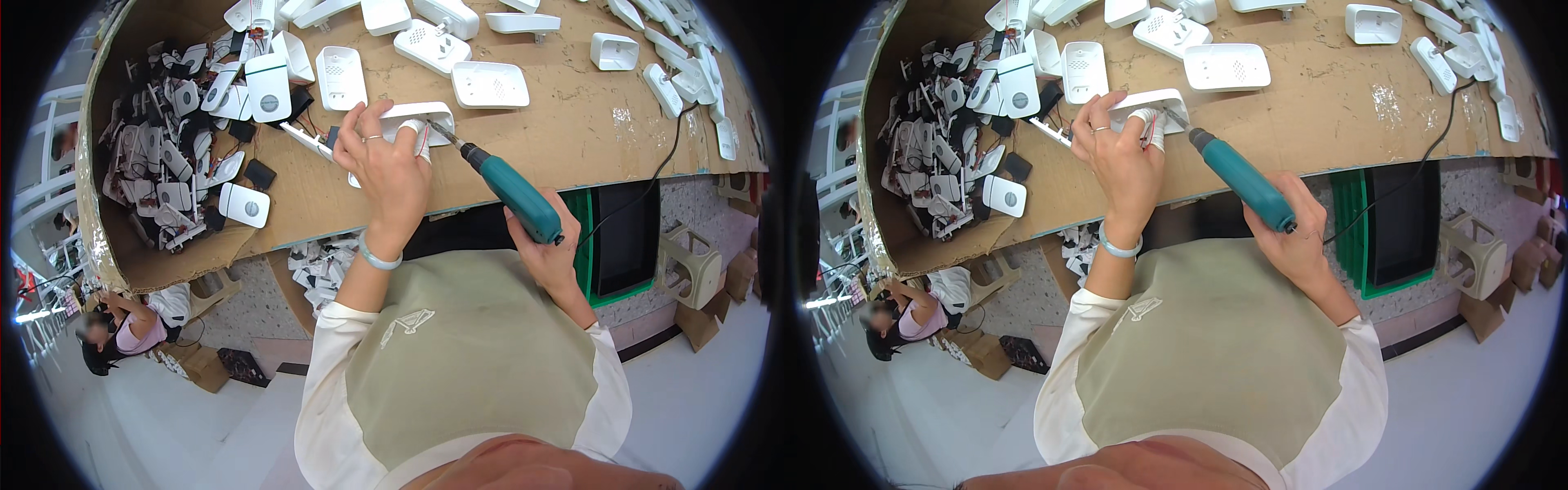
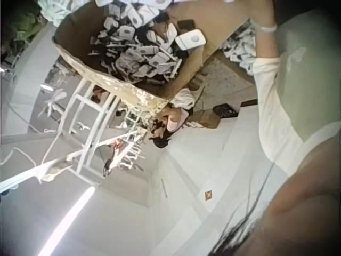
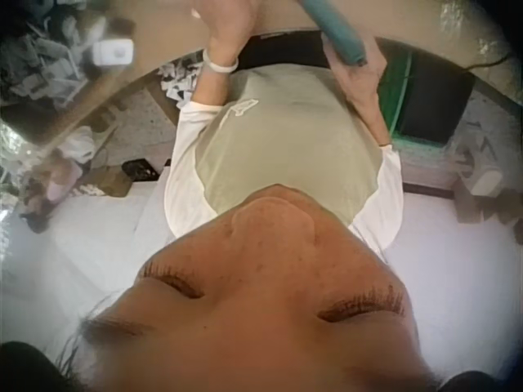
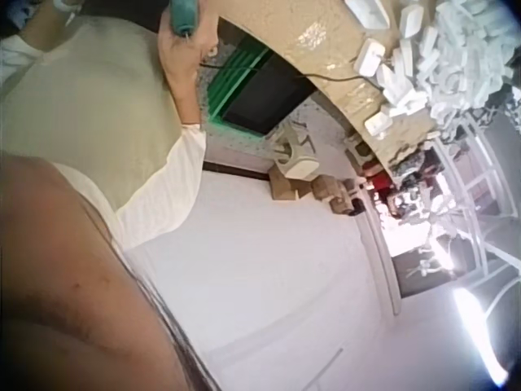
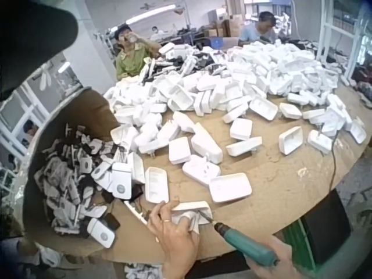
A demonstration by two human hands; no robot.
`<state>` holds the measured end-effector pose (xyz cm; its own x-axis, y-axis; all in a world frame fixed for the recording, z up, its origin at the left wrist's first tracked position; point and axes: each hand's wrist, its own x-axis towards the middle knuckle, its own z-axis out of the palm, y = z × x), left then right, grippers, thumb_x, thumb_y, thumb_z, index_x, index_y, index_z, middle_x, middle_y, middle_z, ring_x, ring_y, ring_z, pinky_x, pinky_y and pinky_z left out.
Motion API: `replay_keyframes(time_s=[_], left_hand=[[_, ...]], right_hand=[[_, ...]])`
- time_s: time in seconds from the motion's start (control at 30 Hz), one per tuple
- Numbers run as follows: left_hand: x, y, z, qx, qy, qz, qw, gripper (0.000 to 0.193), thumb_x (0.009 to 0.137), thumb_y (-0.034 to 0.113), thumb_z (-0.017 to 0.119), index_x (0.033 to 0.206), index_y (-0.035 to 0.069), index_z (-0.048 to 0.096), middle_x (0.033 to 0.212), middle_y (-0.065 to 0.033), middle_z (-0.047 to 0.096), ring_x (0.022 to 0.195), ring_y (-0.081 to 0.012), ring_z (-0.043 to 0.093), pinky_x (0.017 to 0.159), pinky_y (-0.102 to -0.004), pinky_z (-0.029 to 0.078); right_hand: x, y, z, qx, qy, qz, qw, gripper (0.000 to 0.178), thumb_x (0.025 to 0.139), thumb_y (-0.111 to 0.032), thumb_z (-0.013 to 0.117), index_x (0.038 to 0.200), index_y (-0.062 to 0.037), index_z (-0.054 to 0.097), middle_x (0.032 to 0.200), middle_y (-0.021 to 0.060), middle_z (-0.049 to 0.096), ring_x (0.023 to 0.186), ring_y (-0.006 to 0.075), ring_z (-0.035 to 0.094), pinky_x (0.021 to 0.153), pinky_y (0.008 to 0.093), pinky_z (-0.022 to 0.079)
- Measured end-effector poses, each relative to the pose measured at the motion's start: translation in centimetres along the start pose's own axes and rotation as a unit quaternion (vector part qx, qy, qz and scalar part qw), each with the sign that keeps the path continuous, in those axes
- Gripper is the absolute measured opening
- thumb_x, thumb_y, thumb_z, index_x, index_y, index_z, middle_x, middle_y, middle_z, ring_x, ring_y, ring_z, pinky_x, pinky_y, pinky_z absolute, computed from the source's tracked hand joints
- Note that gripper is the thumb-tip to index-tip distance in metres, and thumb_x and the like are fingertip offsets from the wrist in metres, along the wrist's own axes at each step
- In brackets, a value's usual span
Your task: Soldering wires onto circuit boards inside plastic casings at a factory workbench.
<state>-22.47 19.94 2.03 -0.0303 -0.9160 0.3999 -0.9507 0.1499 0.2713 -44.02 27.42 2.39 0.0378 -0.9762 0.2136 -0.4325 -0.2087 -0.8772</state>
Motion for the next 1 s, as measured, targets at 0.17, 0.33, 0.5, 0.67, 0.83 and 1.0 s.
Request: replay_keyframes(time_s=[0.17, 0.33, 0.5, 0.67, 0.83, 1.0], left_hand=[[0.00, 0.04, 0.11, -0.005, 0.007, 0.002, 1.000, 0.016, 0.074, 0.006, 0.080, 0.090, 0.006, 0.077, 0.131, -0.0102, 0.060, 0.130, -0.0381, 0.044, 0.107, -0.0551, 0.028], [0.02, -0.05, 0.20, 0.006, 0.004, 0.001, 1.000, 0.017, 0.072, 0.005, 0.080, 0.089, 0.006, 0.078, 0.131, -0.0102, 0.061, 0.130, -0.0381, 0.044, 0.107, -0.0544, 0.029], [0.03, -0.03, 0.13, 0.006, 0.004, 0.000, 1.000, 0.017, 0.071, 0.004, 0.080, 0.088, 0.006, 0.078, 0.131, -0.0104, 0.061, 0.130, -0.0381, 0.044, 0.106, -0.0543, 0.029], [0.03, -0.03, 0.23, 0.003, 0.007, -0.001, 1.000, 0.018, 0.071, 0.004, 0.080, 0.089, 0.006, 0.078, 0.130, -0.0105, 0.061, 0.130, -0.0382, 0.044, 0.106, -0.0546, 0.029], [0.08, 0.10, 0.14, 0.005, 0.007, -0.004, 1.000, 0.016, 0.073, 0.005, 0.080, 0.089, 0.005, 0.078, 0.130, -0.0103, 0.061, 0.129, -0.0379, 0.045, 0.106, -0.0542, 0.029], [0.08, 0.10, 0.20, 0.003, 0.009, -0.002, 1.000, 0.016, 0.072, 0.005, 0.080, 0.089, 0.005, 0.078, 0.130, -0.0102, 0.061, 0.129, -0.0376, 0.045, 0.106, -0.0541, 0.029]], right_hand=[[-0.18, 0.36, -0.10, 0.014, -0.011, 0.018, 1.000, 0.026, 0.078, 0.006, 0.076, 0.100, 0.0012, 0.065, 0.091, 0.0142, 0.065, 0.079, 0.0295, 0.064, 0.072, 0.0342, 0.051], [-0.24, 0.32, -0.21, 0.002, -0.014, 0.018, 1.000, 0.025, 0.077, 0.005, 0.076, 0.099, 0.0002, 0.064, 0.090, 0.0136, 0.064, 0.078, 0.0303, 0.063, 0.071, 0.0344, 0.051], [-0.23, 0.27, -0.38, -0.003, -0.020, 0.020, 1.000, 0.025, 0.077, 0.004, 0.076, 0.098, -0.0002, 0.063, 0.088, 0.0137, 0.062, 0.077, 0.0310, 0.062, 0.070, 0.0344, 0.050], [-0.19, 0.15, -0.31, -0.007, -0.020, 0.028, 0.999, 0.025, 0.077, 0.005, 0.076, 0.097, -0.0005, 0.062, 0.087, 0.0136, 0.061, 0.076, 0.0313, 0.061, 0.069, 0.0343, 0.049], [-0.08, -0.09, -0.28, -0.001, -0.012, 0.023, 1.000, 0.025, 0.076, 0.006, 0.075, 0.097, -0.0006, 0.062, 0.087, 0.0136, 0.061, 0.076, 0.0315, 0.061, 0.069, 0.0342, 0.049], [-0.34, 0.01, -0.56, -0.017, -0.040, 0.041, 0.998, 0.025, 0.077, 0.006, 0.075, 0.098, -0.0007, 0.063, 0.089, 0.0135, 0.063, 0.077, 0.0310, 0.062, 0.070, 0.0343, 0.050]])
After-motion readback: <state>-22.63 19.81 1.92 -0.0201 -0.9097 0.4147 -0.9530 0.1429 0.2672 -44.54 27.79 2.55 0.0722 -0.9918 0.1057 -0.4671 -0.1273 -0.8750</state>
